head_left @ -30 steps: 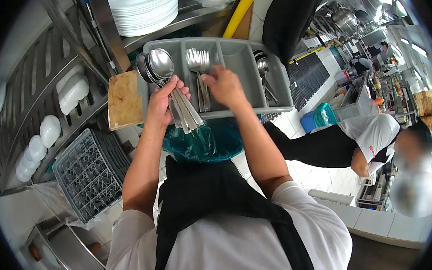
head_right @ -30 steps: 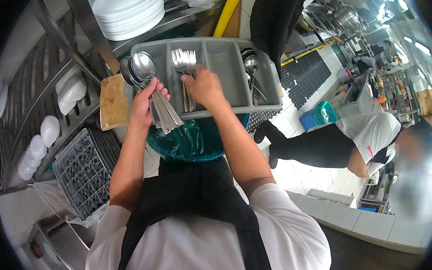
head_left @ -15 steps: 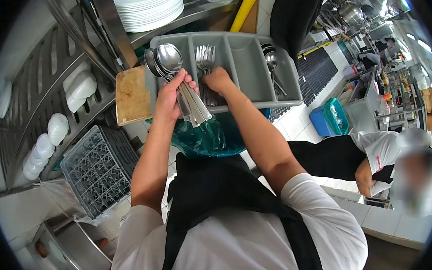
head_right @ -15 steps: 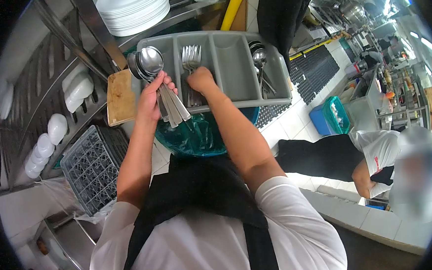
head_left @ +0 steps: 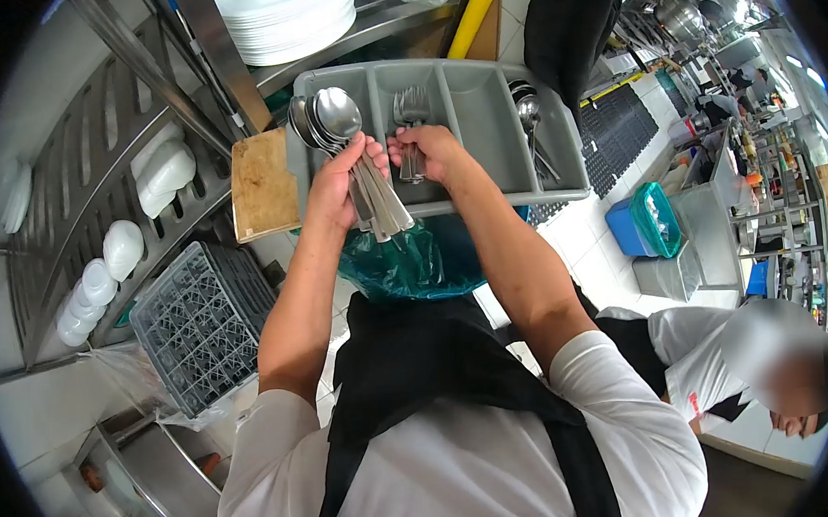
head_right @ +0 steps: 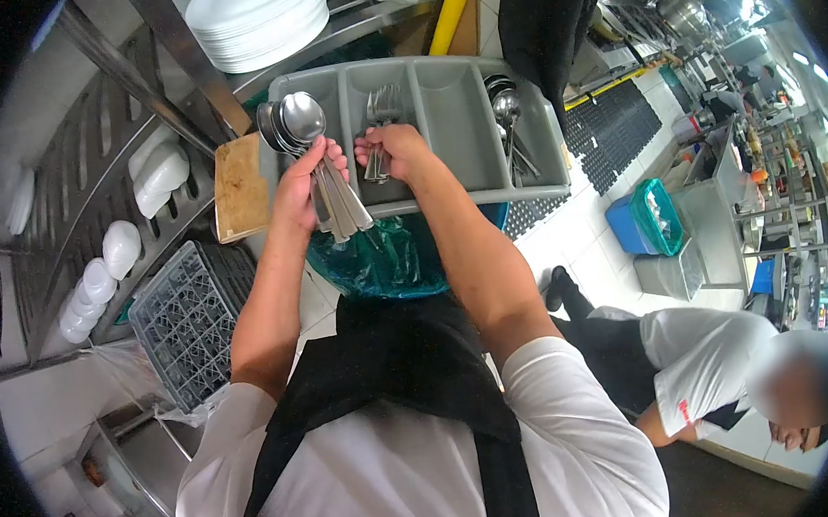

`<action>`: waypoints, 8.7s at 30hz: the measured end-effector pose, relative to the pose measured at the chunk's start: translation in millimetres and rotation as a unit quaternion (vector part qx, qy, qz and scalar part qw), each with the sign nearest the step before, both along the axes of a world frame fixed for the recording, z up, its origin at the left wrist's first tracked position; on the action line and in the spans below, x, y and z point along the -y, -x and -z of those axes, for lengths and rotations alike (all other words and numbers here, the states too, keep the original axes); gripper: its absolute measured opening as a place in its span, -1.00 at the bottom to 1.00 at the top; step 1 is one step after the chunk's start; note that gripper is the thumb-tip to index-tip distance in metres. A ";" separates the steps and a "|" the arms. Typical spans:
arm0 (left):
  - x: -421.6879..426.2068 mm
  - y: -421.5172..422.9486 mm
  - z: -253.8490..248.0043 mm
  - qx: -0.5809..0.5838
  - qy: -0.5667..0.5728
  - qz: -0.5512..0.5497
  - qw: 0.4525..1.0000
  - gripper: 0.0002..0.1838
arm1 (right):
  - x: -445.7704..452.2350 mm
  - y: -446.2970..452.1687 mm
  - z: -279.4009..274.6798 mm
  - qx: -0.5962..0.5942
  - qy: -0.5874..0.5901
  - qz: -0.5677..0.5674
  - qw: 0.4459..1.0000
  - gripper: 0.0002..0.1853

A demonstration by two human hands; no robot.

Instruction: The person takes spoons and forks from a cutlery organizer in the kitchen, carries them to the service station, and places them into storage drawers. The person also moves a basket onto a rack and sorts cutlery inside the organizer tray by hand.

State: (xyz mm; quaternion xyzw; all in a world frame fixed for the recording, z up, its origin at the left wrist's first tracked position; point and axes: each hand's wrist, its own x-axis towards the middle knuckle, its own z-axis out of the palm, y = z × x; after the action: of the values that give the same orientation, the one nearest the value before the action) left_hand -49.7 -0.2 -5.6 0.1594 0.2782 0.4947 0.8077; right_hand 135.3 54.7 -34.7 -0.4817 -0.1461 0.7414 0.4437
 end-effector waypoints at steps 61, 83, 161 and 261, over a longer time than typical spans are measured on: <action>172.7 -231.6 -64.3 -0.065 -0.105 0.595 0.794 -0.65 | 435.4 -126.1 -71.5 -0.031 -0.176 0.390 0.903 -0.70; 318.1 -464.8 -43.1 -0.084 -0.223 0.772 0.589 -0.85 | 637.9 -263.5 -20.8 0.449 0.132 0.637 0.613 -0.70; 592.5 -716.7 -46.9 0.100 -0.256 0.944 0.182 -0.72 | 1074.0 -222.6 -170.9 0.618 0.677 0.380 -0.120 -0.68; 1712.1 -815.5 227.6 -0.208 -0.385 0.887 0.150 -0.82 | 1783.5 -280.5 67.2 0.275 0.480 0.693 0.462 -0.59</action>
State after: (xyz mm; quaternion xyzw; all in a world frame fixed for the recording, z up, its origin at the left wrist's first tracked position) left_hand 765.8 -1712.3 -233.2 0.6845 -0.1218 -0.5683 0.4401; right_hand 415.9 -1728.8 -101.9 -0.7406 0.5006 -0.0270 0.4474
